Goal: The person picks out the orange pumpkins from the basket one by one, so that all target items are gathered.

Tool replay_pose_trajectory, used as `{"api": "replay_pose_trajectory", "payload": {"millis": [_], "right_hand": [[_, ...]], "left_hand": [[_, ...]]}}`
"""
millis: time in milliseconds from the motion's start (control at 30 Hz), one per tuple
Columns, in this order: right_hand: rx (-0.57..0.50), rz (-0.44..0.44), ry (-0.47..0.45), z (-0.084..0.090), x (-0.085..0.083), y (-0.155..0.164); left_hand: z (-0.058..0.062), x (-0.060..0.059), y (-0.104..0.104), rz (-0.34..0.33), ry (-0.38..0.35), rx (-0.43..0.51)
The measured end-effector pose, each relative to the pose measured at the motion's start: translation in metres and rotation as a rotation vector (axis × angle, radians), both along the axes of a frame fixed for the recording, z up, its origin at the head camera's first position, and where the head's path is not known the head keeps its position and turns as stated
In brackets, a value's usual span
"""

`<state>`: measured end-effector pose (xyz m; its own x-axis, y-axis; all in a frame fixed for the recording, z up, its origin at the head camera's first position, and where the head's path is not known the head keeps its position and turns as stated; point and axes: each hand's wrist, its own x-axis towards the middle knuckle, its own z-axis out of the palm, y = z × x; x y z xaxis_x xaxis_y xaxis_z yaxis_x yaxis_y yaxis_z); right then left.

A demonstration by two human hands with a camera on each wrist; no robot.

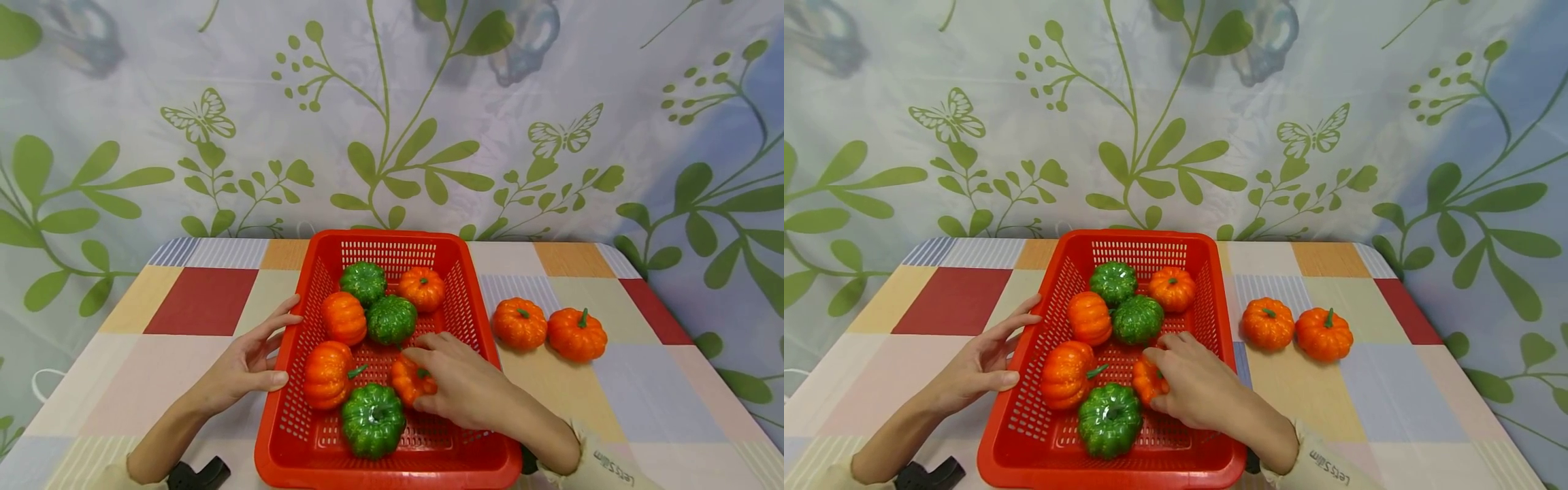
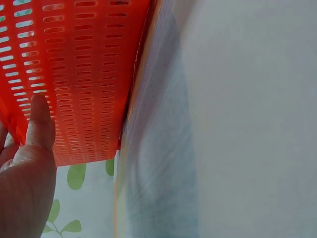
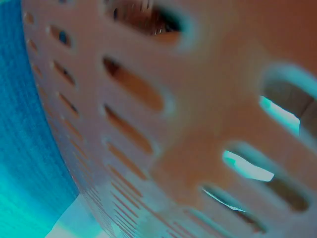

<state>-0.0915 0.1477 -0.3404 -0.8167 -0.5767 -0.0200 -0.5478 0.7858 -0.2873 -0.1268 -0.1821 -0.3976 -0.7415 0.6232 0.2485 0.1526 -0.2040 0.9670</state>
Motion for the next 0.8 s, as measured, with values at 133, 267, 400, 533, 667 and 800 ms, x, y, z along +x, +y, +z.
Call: {"api": "replay_pose_trajectory", "payload": {"millis": [133,267,400,533,667,800], "right_hand": [[-0.049,-0.002,0.059,-0.0015,0.0009,0.0015],[-0.107,-0.031,0.091,-0.0012,0.0023,0.0031],[-0.166,-0.053,0.097,-0.0006,0.0033,0.0044],[-0.216,-0.065,0.098,-0.0005,0.0035,0.0055],[-0.258,-0.074,0.093,0.0004,0.0041,0.0064],[-0.309,-0.086,0.086,0.0019,0.0049,0.0072]], "left_hand": [[0.0000,0.0000,0.0002,0.000,0.004,0.001],[0.0002,0.0001,0.0004,-0.002,-0.001,0.002],[0.0003,0.0000,0.0007,0.002,-0.003,-0.004],[0.0002,-0.0002,0.0005,0.001,-0.001,-0.005],[-0.0002,-0.0006,0.0002,-0.003,-0.001,-0.004],[-0.0005,-0.0009,0.0001,0.001,-0.006,-0.012]]}}
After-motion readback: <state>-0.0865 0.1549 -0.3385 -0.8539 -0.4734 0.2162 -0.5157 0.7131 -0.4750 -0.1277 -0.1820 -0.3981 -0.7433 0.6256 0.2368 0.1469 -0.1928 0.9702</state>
